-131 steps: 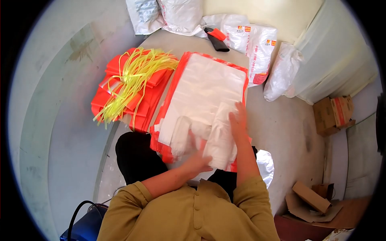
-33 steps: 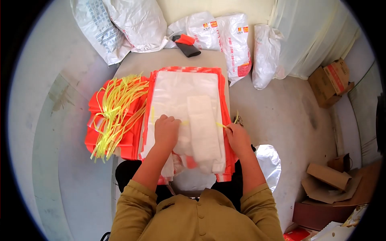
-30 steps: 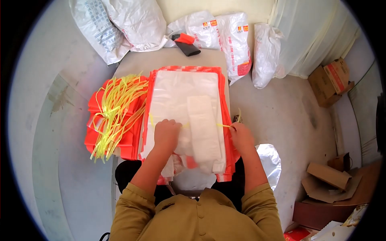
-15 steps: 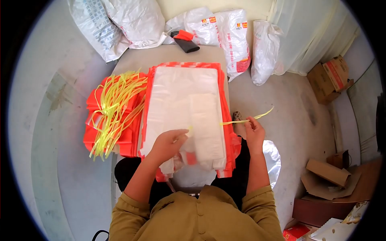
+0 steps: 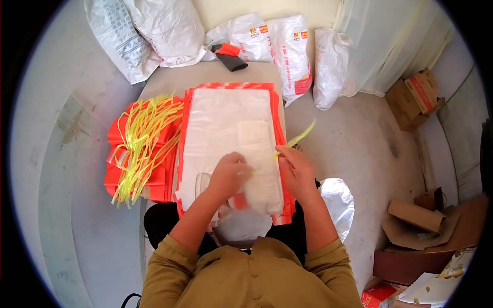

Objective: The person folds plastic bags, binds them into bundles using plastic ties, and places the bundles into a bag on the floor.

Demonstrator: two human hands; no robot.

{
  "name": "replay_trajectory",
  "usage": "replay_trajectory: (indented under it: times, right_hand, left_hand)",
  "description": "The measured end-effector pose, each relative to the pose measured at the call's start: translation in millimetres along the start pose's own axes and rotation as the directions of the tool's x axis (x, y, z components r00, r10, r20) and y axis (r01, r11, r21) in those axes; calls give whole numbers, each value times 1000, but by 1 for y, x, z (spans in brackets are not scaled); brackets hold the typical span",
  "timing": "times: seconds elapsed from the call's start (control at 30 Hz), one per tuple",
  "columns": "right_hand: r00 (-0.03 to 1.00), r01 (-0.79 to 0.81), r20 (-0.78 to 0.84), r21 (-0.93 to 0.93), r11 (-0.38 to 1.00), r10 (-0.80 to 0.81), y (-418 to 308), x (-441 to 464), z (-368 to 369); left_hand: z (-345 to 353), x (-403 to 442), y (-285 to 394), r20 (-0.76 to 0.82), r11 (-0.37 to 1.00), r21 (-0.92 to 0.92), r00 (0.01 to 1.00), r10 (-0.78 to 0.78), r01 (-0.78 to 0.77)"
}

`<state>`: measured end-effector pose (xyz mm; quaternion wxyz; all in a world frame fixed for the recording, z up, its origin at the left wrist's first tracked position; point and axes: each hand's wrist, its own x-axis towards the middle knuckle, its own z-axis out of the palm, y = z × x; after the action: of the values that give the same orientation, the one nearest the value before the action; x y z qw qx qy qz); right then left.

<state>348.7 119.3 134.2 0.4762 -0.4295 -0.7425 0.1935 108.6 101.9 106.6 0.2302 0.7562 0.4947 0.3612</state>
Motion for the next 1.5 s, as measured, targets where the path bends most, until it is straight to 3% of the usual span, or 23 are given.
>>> replay_trajectory:
  times: [0.03, 0.1, 0.2, 0.3, 0.33, 0.4, 0.5, 0.6, 0.73, 0.83, 0.93, 1.03, 1.13, 1.23, 1.33, 1.43, 1.5]
  right_hand:
    - [994, -36, 99, -1, 999, 36, -11, 6, -1]
    - [950, -109, 291, -16, 994, 109, -35, 20, -5]
    - [929, -23, 371, 86, 996, -11, -30, 24, 9]
    - [906, -42, 422, 135, 990, -19, -26, 30, 10]
    - [931, -192, 354, 277, 941, 86, -18, 28, 11]
    - [910, -414, 264, 558, 719, 319, 12, 19, 17]
    - [922, -385, 159, 445, 808, 352, 55, 3, 32]
    - [950, -272, 177, 75, 959, 256, 37, -8, 34]
    - [956, -269, 113, -24, 963, 270, 33, -13, 44]
    - [990, -66, 114, -184, 981, 88, 35, -15, 45]
    - [996, 68, 72, -297, 952, -49, 25, -10, 45]
    - [992, 123, 2, -332, 935, -129, 31, -8, 46]
    - [999, -14, 29, -296, 955, 23, 34, -8, 48]
    - [997, -22, 63, -222, 975, 36, 32, -3, 44]
    - [978, 85, 194, -16, 996, -80, 47, 4, 37]
    - [927, -151, 364, 157, 976, 85, 41, 8, 23]
    - [954, -80, 293, 59, 995, 59, 37, 9, 22]
  left_hand:
    - [6, 2, 1, -46, 997, 8, 996, 78, -77]
    - [8, 10, 10, -23, 996, -26, 996, 85, -86]
    - [16, 24, 16, -3, 995, -35, 995, 97, -97]
    - [30, 29, 1, 22, 998, 20, 998, 64, -64]
    - [34, 30, -4, 32, 998, 46, 998, 45, -47]
    - [30, 30, 6, -24, 1000, -6, 1000, -3, 3]
    - [32, 29, 8, -118, 995, -101, 993, -16, 4]
    - [35, 31, 10, -157, 985, -172, 986, -55, 28]
    - [39, 32, 13, -207, 975, -207, 971, -117, 73]
    - [40, 34, 12, -240, 980, -139, 955, -175, 144]
    - [35, 35, 22, -171, 982, 94, 974, -146, 164]
    - [37, 32, 23, -221, 977, 214, 975, 27, 22]
    - [36, 29, 17, -289, 978, 156, 940, 182, -141]
    - [33, 29, 21, -277, 979, 124, 941, 193, -164]
    - [32, 30, 21, -251, 987, 125, 959, 130, -101]
    - [36, 32, 19, -252, 997, 68, 967, 45, -28]
    - [38, 33, 18, -267, 996, 61, 961, 72, -58]
